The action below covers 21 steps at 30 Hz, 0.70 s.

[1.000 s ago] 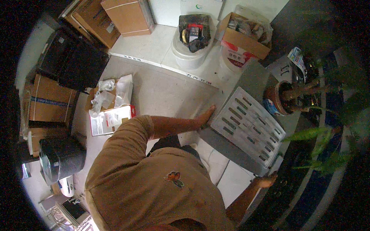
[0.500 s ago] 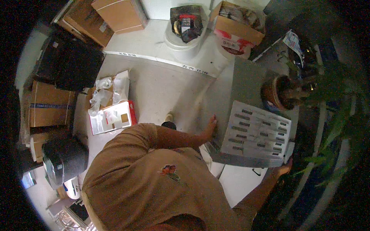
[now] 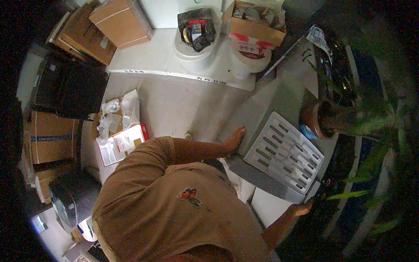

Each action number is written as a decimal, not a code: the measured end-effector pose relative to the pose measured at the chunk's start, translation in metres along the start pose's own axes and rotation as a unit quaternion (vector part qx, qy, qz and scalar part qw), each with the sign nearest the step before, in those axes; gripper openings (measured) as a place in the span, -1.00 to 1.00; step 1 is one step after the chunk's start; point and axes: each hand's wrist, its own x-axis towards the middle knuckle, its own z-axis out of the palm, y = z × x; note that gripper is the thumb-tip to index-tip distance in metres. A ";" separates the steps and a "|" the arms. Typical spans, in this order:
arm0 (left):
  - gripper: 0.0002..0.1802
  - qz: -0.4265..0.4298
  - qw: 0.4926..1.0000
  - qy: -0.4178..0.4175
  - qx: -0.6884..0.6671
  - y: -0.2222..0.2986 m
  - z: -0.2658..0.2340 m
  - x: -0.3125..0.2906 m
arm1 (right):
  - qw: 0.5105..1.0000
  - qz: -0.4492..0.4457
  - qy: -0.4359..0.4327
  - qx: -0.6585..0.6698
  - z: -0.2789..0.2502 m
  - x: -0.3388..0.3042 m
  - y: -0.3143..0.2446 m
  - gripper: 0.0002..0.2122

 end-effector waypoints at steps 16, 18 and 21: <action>-0.38 -0.071 0.994 -0.082 -0.010 -0.044 0.044 -0.026 | 0.974 -0.070 0.028 -0.215 0.057 0.032 -0.033 -0.62; -0.39 -0.088 0.990 -0.103 -0.024 -0.039 0.043 -0.030 | 0.976 -0.087 0.027 -0.198 0.066 0.036 -0.040 -0.61; -0.39 -0.099 0.988 -0.118 0.028 -0.029 0.036 -0.032 | 0.978 -0.104 0.023 -0.177 0.081 0.037 -0.053 -0.61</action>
